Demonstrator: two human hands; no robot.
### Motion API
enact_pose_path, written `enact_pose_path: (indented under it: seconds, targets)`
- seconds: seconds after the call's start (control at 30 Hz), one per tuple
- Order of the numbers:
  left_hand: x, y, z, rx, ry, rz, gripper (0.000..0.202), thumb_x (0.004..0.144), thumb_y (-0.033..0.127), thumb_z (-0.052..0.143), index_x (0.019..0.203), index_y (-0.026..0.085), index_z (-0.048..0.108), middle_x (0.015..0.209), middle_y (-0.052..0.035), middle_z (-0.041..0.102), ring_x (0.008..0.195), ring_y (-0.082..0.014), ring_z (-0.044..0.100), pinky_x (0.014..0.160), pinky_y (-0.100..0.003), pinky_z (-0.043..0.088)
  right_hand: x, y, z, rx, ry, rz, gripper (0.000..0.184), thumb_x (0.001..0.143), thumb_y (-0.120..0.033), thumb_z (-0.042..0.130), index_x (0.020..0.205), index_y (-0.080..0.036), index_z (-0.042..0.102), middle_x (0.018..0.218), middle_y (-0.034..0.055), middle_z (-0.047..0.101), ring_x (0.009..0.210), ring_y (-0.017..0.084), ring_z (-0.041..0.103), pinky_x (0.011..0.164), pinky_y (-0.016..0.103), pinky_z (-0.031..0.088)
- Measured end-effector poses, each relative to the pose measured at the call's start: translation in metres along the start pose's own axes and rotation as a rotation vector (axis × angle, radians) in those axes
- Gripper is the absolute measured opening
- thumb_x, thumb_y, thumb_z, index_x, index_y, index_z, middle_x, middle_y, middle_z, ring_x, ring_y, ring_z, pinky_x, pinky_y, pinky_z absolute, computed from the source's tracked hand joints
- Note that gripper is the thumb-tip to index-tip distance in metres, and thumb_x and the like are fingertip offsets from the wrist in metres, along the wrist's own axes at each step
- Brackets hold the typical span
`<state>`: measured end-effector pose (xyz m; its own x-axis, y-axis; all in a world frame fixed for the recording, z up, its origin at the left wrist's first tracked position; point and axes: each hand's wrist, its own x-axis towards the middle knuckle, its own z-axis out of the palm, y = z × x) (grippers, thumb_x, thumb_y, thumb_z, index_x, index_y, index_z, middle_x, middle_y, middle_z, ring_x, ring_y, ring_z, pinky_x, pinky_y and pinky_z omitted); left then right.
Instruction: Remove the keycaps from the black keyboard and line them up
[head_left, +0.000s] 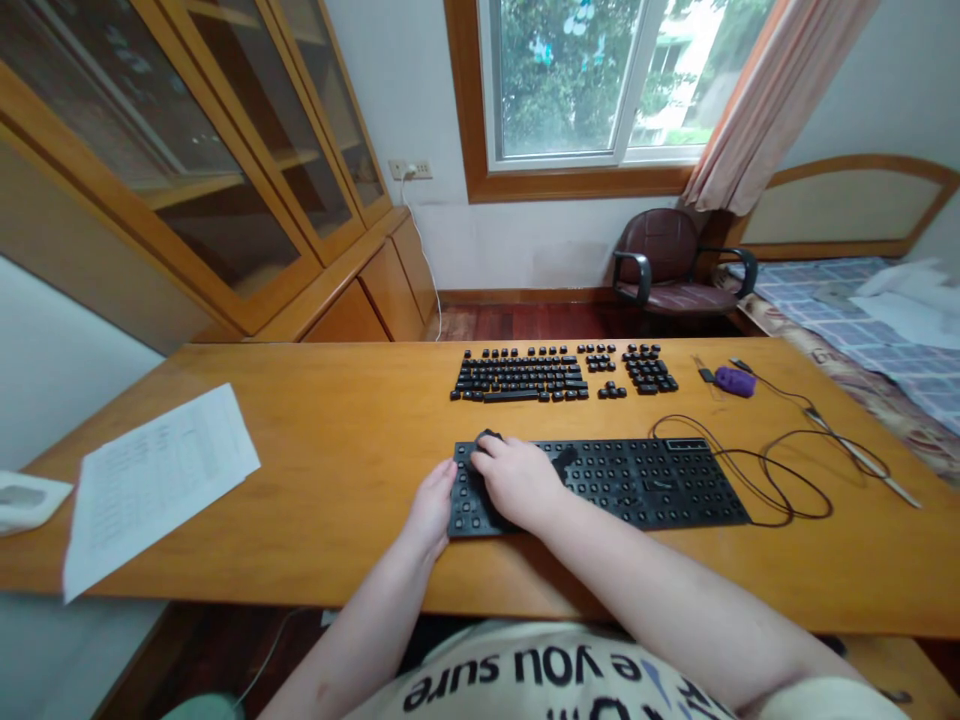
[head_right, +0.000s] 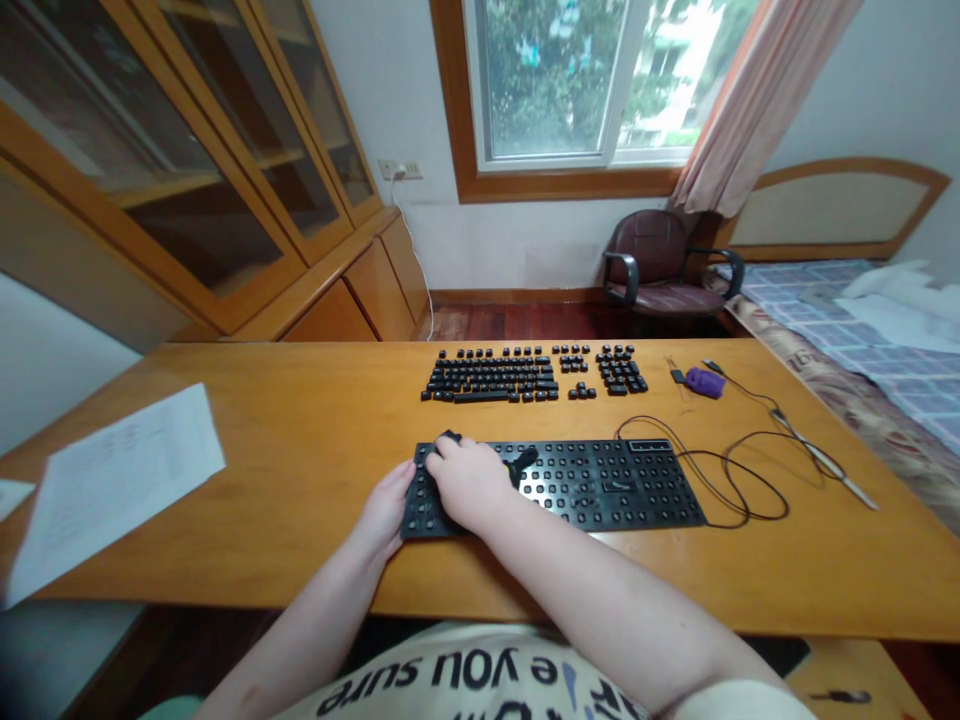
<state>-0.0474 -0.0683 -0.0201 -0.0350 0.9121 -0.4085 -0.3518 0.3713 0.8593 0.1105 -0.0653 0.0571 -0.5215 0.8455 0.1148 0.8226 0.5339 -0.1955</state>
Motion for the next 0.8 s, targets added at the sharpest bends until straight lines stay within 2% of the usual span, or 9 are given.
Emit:
enact_pose_path:
  seconds: [0.07,0.17,0.37,0.5,0.67,0.8]
  targets:
    - [0.0,-0.004,-0.001,0.005,0.047,-0.008,0.046,0.058,0.044,0.071,0.091,0.013,0.063,0.082,-0.0076,0.07,0.079,-0.0239,0.066,0.072,-0.034,0.05,0.004,-0.007,0.007,-0.007,-0.053,0.001,0.025,0.085,-0.017,0.044,0.102,-0.021,0.062,0.108,0.0095,0.061,0.084,0.021,0.059,0.069,0.031,0.045]
    - [-0.003,-0.008,-0.002,0.017,0.05,-0.028,0.045,0.057,0.044,0.071,0.088,0.013,0.064,0.081,-0.008,0.071,0.081,-0.0248,0.066,0.073,-0.035,0.05,-0.012,0.007,0.012,-0.024,-0.043,0.031,0.032,0.084,-0.015,0.044,0.112,-0.022,0.059,0.111,0.0097,0.06,0.083,0.021,0.058,0.069,0.032,0.046]
    - [-0.008,-0.009,-0.003,0.025,0.062,-0.03,0.044,0.06,0.045,0.069,0.089,0.012,0.065,0.083,-0.0087,0.071,0.083,-0.0244,0.066,0.079,-0.037,0.049,-0.087,0.079,0.006,-0.146,0.034,0.231,0.036,0.083,-0.012,0.044,0.112,-0.022,0.063,0.114,0.008,0.061,0.087,0.02,0.06,0.076,0.031,0.047]
    - [-0.007,-0.012,-0.003,0.043,0.094,-0.01,0.045,0.06,0.046,0.071,0.088,0.011,0.066,0.086,-0.01,0.071,0.086,-0.0248,0.065,0.083,-0.038,0.047,-0.136,0.126,0.003,-0.224,0.1,0.343,0.031,0.087,-0.02,0.043,0.108,-0.023,0.066,0.113,0.0066,0.062,0.091,0.021,0.061,0.077,0.031,0.049]
    - [-0.01,-0.014,0.001,0.047,0.017,-0.001,0.05,0.06,0.047,0.072,0.093,0.01,0.067,0.09,-0.0119,0.07,0.087,-0.0261,0.064,0.084,-0.039,0.047,-0.173,0.162,0.005,-0.211,0.143,0.339,0.029,0.088,-0.027,0.043,0.105,-0.027,0.068,0.112,0.004,0.063,0.091,0.019,0.063,0.075,0.03,0.051]
    - [-0.01,-0.015,0.001,0.078,0.083,0.033,0.051,0.061,0.049,0.07,0.094,0.011,0.067,0.091,-0.0109,0.07,0.089,-0.0256,0.064,0.087,-0.04,0.045,-0.193,0.182,-0.005,-0.292,0.129,0.5,0.03,0.088,-0.027,0.043,0.102,-0.025,0.069,0.111,0.0054,0.064,0.085,0.021,0.065,0.071,0.032,0.05]
